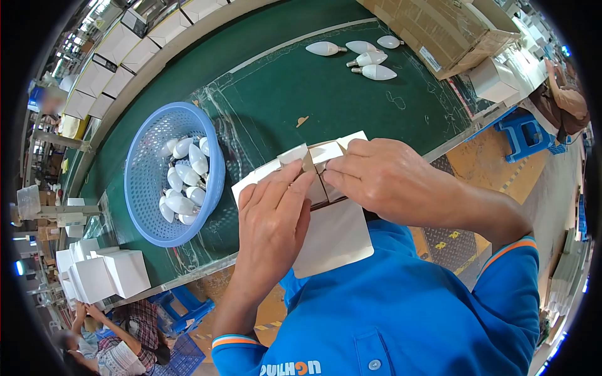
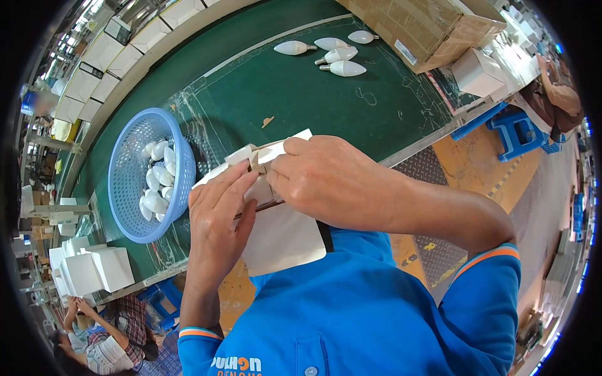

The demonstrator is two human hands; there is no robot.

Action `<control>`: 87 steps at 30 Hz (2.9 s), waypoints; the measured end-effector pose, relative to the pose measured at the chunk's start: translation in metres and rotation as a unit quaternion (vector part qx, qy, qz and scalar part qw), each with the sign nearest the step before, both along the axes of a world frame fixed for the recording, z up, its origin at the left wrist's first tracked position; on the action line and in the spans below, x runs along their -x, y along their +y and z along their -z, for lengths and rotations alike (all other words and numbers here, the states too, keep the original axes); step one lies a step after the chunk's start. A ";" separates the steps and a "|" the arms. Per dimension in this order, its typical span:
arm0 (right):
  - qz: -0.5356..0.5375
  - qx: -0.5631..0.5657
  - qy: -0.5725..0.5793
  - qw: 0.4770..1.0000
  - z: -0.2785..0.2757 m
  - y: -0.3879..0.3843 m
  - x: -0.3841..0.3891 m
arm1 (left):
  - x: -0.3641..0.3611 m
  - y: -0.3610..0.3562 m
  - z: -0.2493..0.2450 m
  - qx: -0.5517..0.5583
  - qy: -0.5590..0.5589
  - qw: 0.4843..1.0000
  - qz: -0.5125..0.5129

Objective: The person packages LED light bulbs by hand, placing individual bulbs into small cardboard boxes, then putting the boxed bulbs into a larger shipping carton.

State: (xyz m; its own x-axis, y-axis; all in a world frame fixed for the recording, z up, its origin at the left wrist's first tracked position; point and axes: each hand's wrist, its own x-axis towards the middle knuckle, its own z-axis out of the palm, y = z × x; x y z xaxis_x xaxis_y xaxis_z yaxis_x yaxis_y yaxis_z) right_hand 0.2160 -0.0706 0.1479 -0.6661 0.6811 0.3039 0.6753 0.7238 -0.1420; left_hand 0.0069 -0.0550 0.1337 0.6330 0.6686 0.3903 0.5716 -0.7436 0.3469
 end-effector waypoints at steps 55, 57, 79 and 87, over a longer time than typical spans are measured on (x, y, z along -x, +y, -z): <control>-0.005 0.077 0.014 0.997 -0.007 0.005 -0.004 | 0.014 0.002 -0.003 0.062 0.071 0.995 0.026; -0.013 0.074 0.030 0.997 -0.005 0.004 -0.004 | 0.011 0.001 -0.006 0.086 0.079 0.993 0.016; -0.090 0.023 0.000 0.996 -0.018 -0.022 0.006 | 0.004 0.000 0.008 -0.102 0.180 0.977 0.058; -0.061 -0.041 0.010 0.997 0.012 -0.028 0.006 | 0.003 -0.001 0.005 -0.138 0.230 0.961 0.073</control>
State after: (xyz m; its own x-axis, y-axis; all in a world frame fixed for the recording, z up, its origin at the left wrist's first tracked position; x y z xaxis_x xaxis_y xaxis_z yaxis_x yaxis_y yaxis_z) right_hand 0.2102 -0.0987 0.1355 -0.7354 0.5680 0.3696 0.5794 0.8099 -0.0918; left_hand 0.0042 -0.0555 0.1289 0.8598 0.4715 0.1962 0.5003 -0.8547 -0.1388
